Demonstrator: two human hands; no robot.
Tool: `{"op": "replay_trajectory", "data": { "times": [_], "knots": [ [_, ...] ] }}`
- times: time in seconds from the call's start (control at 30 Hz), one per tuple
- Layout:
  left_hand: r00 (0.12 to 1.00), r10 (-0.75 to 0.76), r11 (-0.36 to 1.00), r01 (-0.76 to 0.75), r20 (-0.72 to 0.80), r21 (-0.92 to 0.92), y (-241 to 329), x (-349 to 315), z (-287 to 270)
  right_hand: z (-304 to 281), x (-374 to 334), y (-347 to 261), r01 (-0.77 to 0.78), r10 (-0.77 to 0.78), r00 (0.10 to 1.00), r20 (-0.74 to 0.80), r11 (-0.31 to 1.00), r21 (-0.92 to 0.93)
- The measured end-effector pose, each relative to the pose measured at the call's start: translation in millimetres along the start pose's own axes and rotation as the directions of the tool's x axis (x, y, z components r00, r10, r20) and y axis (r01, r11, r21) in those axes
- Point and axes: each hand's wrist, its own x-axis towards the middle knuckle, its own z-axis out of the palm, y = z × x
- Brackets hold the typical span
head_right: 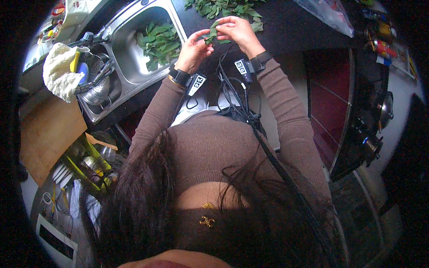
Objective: The person picks green leaves from a pile on the countertop, removes stems or unwanted parts by hand, and places the cleaned leaves into a metal sink basin. The process repeats with multiple leaves.
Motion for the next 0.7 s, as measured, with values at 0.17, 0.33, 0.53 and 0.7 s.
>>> {"op": "replay_trajectory", "data": {
  "times": [0.17,0.33,0.53,0.7],
  "knots": [
    [0.994,-0.061,0.996,0.055,-0.09,-0.074,-1.6,-4.9,6.6,9.0,3.8,4.7,0.08,-0.089,0.994,-0.06,0.987,-0.138],
    [0.998,0.048,0.962,-0.036,-0.037,0.271,-1.3,1.9,9.4,20.2,3.9,7.9,0.131,-0.136,0.991,-0.008,0.968,-0.215],
    [0.994,-0.01,0.996,0.02,-0.113,0.088,1.5,2.6,-1.7,11.8,5.2,4.1,0.128,-0.128,0.992,0.01,0.982,-0.139],
    [0.975,0.007,0.997,0.01,-0.222,0.078,-0.4,3.4,-6.8,9.3,5.9,9.8,0.113,-0.111,0.993,0.025,0.987,-0.117]
  ]
}}
